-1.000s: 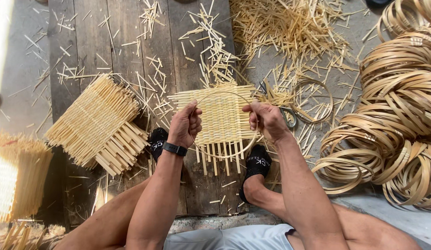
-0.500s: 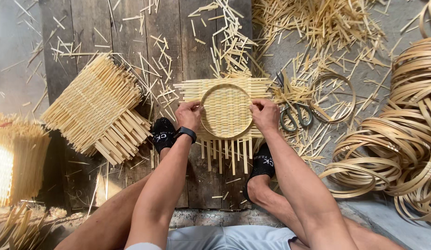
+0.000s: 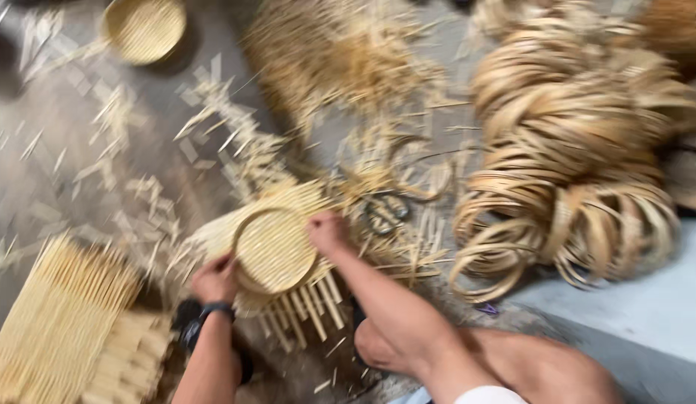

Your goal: The person sits on the floor and weaves a woven bamboo mat over a round wooden mold, folding the protruding strip ends down around the rim. They use scissors to trim strips, fit a bamboo hoop ring around the edge, press the weave tight, and set the finished shallow basket aside before starting the next one.

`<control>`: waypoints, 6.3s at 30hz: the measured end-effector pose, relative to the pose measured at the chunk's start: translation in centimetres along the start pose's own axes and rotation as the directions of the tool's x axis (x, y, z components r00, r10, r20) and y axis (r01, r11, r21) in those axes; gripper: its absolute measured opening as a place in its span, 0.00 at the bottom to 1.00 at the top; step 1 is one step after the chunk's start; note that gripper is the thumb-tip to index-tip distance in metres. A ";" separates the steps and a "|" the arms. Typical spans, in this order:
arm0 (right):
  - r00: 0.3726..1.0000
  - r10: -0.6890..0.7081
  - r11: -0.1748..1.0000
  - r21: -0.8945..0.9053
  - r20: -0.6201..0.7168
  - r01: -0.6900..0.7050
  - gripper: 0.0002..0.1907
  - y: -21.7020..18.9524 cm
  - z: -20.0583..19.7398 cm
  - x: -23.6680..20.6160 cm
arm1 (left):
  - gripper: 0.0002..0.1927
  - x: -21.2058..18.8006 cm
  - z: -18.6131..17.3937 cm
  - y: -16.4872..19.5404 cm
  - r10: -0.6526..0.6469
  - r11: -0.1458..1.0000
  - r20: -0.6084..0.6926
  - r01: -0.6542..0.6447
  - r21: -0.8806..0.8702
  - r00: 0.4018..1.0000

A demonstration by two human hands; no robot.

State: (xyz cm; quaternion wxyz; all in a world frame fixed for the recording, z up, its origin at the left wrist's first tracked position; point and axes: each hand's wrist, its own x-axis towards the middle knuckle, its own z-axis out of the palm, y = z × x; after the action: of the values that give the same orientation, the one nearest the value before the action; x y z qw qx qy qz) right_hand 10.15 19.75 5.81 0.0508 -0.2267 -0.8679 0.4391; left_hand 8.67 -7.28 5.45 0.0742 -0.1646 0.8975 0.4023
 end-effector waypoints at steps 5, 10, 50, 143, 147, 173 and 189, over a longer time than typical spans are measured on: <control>0.979 0.147 0.988 -0.064 0.144 -0.139 0.07 -1.5 -1.8 -1.0 | 0.15 -1.8 -0.5 1.9 -0.152 0.965 0.054 0.160 -0.209 0.987; 0.913 0.297 0.955 -0.082 0.281 -0.285 0.09 -2.3 -2.8 -1.5 | 0.13 -2.7 -1.2 3.3 -0.274 0.943 0.103 0.289 -0.168 0.956; 0.473 -0.442 0.309 -0.366 0.762 0.878 0.49 -7.4 -0.3 -7.2 | 0.19 4.6 2.9 7.7 0.586 0.727 0.320 -0.657 0.198 0.745; 0.551 -0.401 0.458 -0.360 0.732 0.813 0.54 -5.1 4.3 -5.6 | 0.33 9.9 6.7 5.7 0.177 0.976 0.417 -0.212 0.040 0.892; 0.607 -0.555 0.339 -0.512 0.569 0.789 0.43 -2.2 6.8 -6.3 | 0.35 10.4 7.2 5.6 0.028 0.991 0.498 -0.091 0.102 0.867; 0.748 0.244 0.748 -0.610 0.617 0.260 0.24 7.7 -19.2 4.8 | 0.16 -4.7 -0.9 11.4 0.842 0.432 0.200 -0.848 0.308 0.501; 0.710 0.461 0.851 -0.493 0.532 -0.182 0.27 17.3 -10.0 8.5 | 0.59 -3.9 5.8 7.0 0.584 0.672 0.194 -0.603 0.429 0.788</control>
State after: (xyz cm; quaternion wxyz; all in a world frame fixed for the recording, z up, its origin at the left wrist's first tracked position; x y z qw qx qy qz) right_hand 11.44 39.67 -2.61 -0.3713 -0.2218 -0.8498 0.3013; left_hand 9.78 2.34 7.52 -0.0048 0.1669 0.9698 0.1779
